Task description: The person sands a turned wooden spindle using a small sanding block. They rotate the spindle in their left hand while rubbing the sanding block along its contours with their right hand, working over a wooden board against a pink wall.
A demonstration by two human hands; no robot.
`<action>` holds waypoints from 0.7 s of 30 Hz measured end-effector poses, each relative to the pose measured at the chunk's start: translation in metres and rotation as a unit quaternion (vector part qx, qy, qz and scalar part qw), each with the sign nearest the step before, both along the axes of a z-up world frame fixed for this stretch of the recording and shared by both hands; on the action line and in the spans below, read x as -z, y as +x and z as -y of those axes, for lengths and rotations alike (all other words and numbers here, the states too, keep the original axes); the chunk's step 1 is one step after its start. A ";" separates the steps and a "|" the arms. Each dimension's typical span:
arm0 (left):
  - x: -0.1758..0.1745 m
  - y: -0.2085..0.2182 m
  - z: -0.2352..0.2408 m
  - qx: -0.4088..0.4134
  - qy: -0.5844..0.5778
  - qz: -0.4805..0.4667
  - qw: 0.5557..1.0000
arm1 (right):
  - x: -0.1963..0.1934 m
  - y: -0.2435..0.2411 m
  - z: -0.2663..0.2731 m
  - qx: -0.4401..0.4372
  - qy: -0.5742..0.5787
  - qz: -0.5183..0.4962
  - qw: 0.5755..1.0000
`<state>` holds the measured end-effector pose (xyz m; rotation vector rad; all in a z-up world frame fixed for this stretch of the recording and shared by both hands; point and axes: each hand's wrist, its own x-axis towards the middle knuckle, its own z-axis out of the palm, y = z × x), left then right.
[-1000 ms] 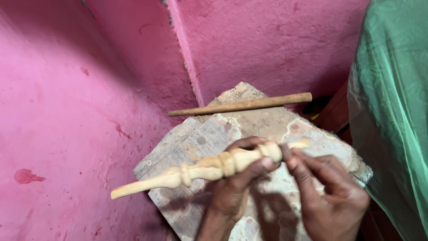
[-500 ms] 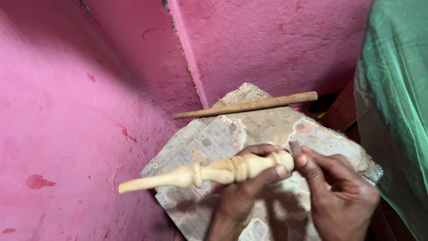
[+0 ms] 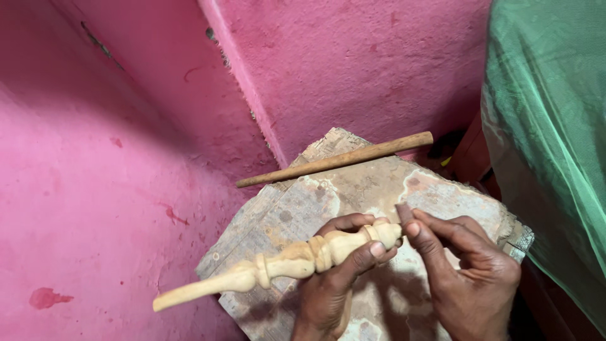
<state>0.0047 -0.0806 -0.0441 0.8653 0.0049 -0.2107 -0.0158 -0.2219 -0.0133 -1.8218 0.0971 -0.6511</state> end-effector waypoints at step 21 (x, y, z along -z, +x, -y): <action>0.018 0.008 -0.004 -0.018 -0.010 -0.032 0.999 | 0.002 0.000 0.000 0.017 0.096 -0.155 0.983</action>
